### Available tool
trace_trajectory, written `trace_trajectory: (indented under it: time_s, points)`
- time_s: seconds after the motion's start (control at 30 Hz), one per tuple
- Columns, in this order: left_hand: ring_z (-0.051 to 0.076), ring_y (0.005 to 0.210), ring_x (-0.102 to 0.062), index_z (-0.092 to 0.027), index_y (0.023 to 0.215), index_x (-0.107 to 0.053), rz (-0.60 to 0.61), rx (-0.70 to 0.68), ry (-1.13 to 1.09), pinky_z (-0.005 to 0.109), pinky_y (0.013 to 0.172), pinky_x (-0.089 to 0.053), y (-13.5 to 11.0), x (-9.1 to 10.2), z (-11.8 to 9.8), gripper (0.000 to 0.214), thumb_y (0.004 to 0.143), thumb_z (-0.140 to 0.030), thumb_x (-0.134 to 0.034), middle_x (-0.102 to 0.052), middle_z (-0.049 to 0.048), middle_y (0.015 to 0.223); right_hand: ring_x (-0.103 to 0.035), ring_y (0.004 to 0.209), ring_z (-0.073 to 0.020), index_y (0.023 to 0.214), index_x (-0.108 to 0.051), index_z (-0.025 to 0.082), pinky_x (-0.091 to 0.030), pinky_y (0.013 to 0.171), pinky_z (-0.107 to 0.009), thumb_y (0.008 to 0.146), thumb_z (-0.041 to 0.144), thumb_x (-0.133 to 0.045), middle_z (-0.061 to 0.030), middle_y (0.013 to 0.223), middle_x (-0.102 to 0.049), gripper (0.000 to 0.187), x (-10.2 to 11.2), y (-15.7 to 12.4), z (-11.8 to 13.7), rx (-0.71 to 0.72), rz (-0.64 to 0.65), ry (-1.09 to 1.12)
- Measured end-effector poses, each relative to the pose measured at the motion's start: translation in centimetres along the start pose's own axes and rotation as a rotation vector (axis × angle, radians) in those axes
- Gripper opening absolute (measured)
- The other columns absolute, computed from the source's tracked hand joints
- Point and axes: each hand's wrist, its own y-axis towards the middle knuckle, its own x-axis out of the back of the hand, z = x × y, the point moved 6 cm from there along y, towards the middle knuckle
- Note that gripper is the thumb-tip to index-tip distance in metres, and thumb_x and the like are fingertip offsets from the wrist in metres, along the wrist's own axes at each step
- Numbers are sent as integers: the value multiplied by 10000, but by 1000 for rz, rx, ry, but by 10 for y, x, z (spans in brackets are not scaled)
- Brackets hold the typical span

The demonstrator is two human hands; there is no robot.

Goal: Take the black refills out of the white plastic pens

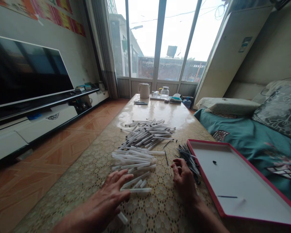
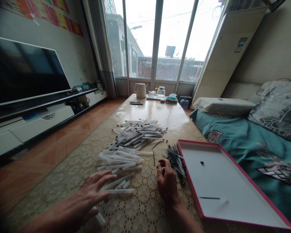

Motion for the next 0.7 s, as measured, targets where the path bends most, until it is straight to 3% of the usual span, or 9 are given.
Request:
trace_trajectory:
  time_s: [0.07, 0.13, 0.23, 0.3, 0.4, 0.47, 0.57, 0.7]
  points:
    - [267, 1332, -297, -312, 986, -628, -40, 42, 42, 465, 1016, -375, 7, -11, 2, 330, 773, -82, -525, -471, 7, 1378, -618, 575, -180, 1002, -509, 155, -474, 480, -266, 867, 390, -427, -85, 820, -648, 283, 0, 1, 0, -9, 2, 1]
    - [261, 1296, -352, -258, 896, -634, -94, 109, 96, 444, 1001, -385, 16, -18, 2, 260, 818, -72, -471, -535, 45, 1307, -616, 572, -182, 999, -508, 152, -470, 475, -266, 865, 386, -425, -87, 816, -646, 281, 0, 2, 0, -15, 7, 0]
    - [252, 1253, -402, -212, 938, -617, -182, 184, 145, 440, 1005, -361, 23, -19, 1, 272, 836, -42, -430, -558, 87, 1266, -611, 564, -177, 999, -506, 149, -465, 473, -263, 862, 373, -423, -88, 821, -643, 275, 0, 2, -1, -16, 11, -6]
    - [275, 1267, -377, -224, 1025, -605, -187, 181, 147, 467, 1011, -337, 20, -18, 1, 255, 822, -102, -510, -512, 88, 1321, -601, 548, -168, 990, -505, 150, -464, 477, -262, 864, 366, -419, -87, 827, -639, 265, 0, 2, -1, -10, 6, -10]
    - [332, 1336, -248, -317, 1280, -466, -100, 108, 164, 541, 1036, -258, 13, -20, 4, 605, 722, -256, -691, -342, 56, 1463, -589, 532, -159, 977, -507, 152, -461, 482, -261, 866, 358, -412, -83, 826, -636, 252, -1, 3, -2, 11, -4, -19]
    - [333, 1356, -204, -371, 1368, -339, -52, 82, 213, 561, 1049, -210, 11, -24, 8, 762, 710, -283, -713, -276, 40, 1499, -588, 530, -160, 976, -512, 152, -458, 487, -263, 863, 352, -415, -80, 817, -640, 250, -2, 3, -3, 26, -5, -35]
    - [319, 1352, -232, -359, 1393, -299, -39, 131, 284, 553, 1052, -194, 19, -30, 17, 730, 766, -280, -662, -300, 67, 1488, -593, 535, -164, 969, -515, 152, -463, 507, -271, 863, 349, -413, -80, 813, -644, 247, -2, 4, -2, 42, -9, -63]
    - [325, 1348, -236, -276, 1371, -375, -111, 241, 330, 537, 1062, -165, 41, -30, 25, 631, 794, -349, -620, -319, 111, 1476, -608, 558, -173, 948, -511, 156, -472, 545, -283, 874, 344, -394, -73, 792, -646, 233, -1, 5, 2, 55, -12, -86]
